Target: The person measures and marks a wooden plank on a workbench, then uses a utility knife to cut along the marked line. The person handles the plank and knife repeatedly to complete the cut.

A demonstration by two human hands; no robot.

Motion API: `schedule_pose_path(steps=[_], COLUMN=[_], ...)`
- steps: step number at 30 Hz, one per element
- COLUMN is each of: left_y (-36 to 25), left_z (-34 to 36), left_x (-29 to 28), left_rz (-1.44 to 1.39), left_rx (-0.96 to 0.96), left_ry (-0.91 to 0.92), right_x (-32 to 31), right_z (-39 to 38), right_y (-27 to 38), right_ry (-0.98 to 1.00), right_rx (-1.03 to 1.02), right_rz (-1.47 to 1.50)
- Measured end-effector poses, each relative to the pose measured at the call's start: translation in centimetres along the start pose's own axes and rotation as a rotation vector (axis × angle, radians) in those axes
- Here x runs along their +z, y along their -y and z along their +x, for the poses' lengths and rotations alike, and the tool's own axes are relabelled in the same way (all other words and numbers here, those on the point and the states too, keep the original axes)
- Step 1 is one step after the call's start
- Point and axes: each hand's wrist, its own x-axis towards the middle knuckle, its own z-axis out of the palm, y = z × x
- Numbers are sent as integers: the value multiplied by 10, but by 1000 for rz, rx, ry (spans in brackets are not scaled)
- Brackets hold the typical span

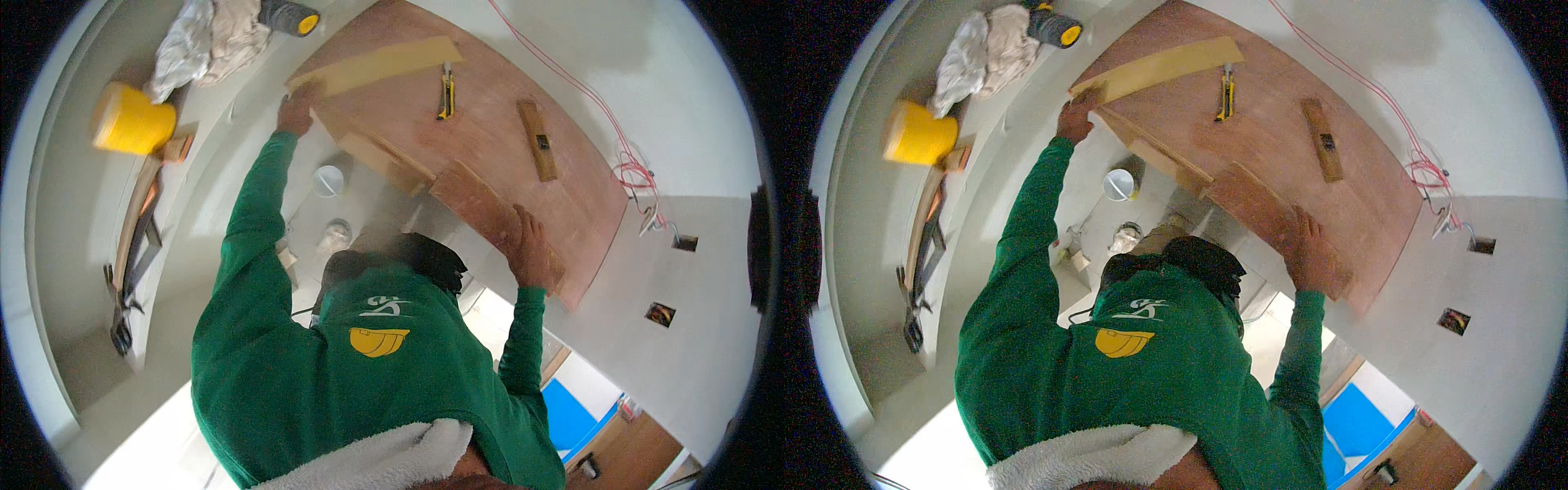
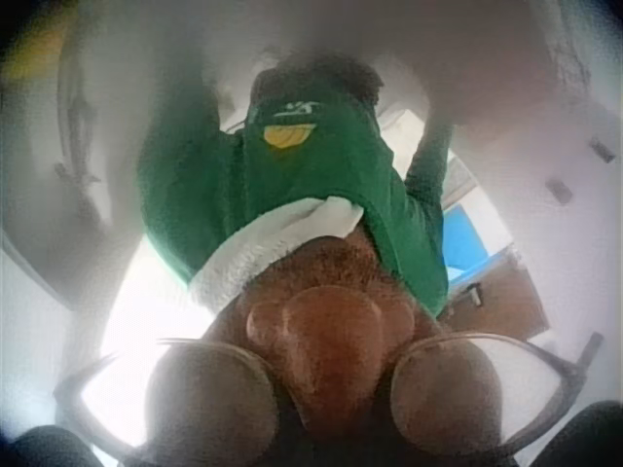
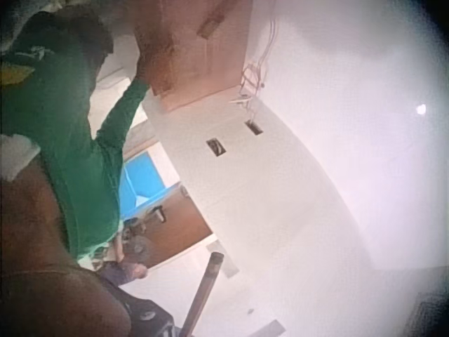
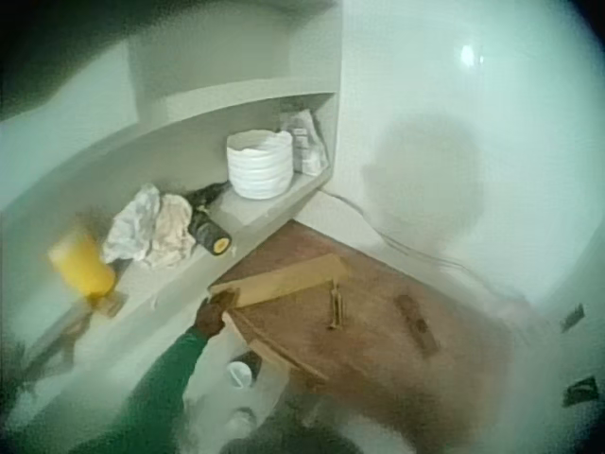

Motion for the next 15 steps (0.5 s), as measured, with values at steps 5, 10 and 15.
schedule_pose_path(steps=[5,10,15], left_y=[-5,-41,-81], left_z=[17,26,25], left_x=[-39,-103,-122], left_rz=[-25,-449,-1170], left_rx=[-281,-321,-672], left_ry=[76,-373,-700], right_x=[30,65,98], right_z=[-36,-22,54], right_y=[11,42,95], right_ry=[-137,-304,-293], right_rx=[161,246,235], right_rz=[59,239,644])
